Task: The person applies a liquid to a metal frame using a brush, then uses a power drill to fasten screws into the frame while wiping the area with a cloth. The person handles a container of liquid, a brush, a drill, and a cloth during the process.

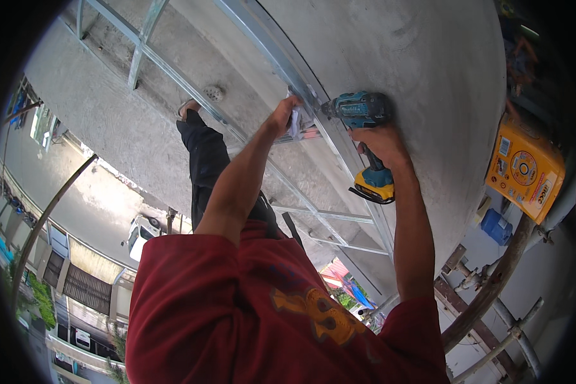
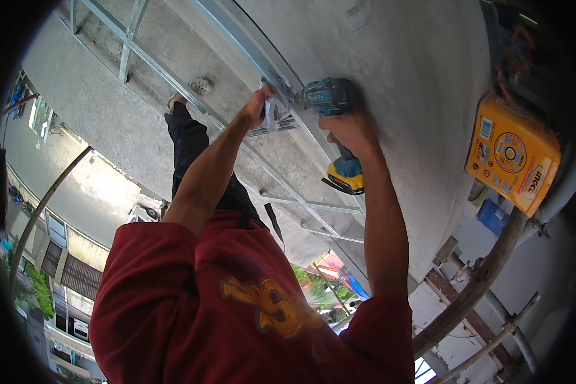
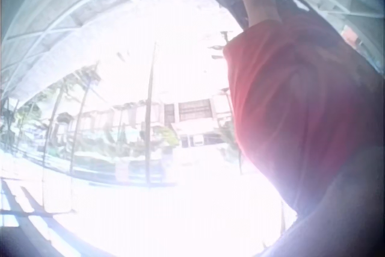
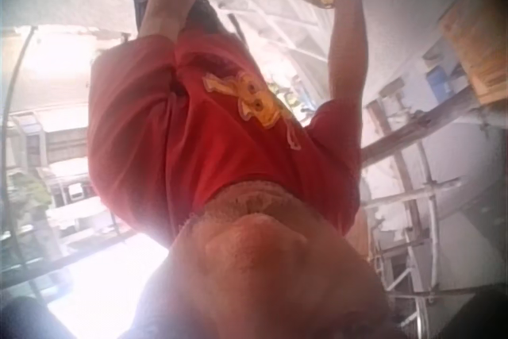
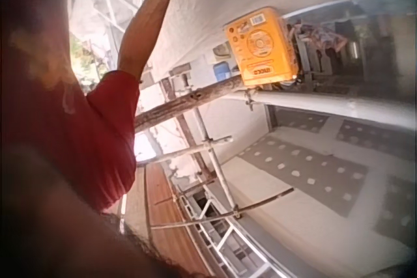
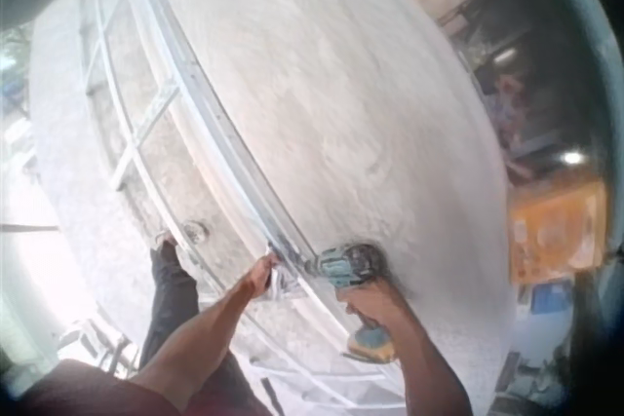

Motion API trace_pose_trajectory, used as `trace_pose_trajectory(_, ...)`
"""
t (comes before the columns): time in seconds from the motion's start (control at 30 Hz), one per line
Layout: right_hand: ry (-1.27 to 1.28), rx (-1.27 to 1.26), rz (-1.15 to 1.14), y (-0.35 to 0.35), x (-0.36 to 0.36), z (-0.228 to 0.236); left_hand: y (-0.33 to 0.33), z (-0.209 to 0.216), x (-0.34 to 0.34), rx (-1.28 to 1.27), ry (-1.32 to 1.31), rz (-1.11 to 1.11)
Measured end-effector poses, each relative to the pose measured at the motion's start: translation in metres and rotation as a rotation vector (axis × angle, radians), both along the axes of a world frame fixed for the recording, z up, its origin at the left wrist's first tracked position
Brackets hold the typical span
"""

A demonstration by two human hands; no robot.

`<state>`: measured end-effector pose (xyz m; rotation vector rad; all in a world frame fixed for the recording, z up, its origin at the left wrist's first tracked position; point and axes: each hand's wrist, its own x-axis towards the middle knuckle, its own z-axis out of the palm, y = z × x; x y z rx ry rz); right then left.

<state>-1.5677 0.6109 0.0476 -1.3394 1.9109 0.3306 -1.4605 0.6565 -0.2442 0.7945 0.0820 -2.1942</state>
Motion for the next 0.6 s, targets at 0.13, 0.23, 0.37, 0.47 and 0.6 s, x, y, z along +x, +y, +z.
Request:
trace_pose_trajectory(0.13, -0.193, -0.051, -0.268, 0.039, -0.026, -0.017, 0.007, 0.032, 0.004, 0.036, 0.059, 0.021)
trace_pose_trajectory(0.23, -0.273, -0.165, -0.396, 0.073, -0.037, -0.028, 0.018, 0.042, 0.003, 0.192, 0.07, 0.062)
trace_pose_trajectory(0.37, -0.218, -0.344, -0.33, 0.096, -0.038, -0.041, 0.032, 0.021, -0.002, 0.219, -0.147, 0.325)
trace_pose_trajectory(0.47, -0.18, -0.501, -0.275, 0.106, -0.027, -0.041, 0.04, 0.038, 0.022, -0.189, -1.036, 0.298)
trace_pose_trajectory(0.6, -0.207, -0.577, -0.186, 0.099, -0.028, -0.04, 0.014, 0.115, 0.054, -0.529, -1.433, -0.355)
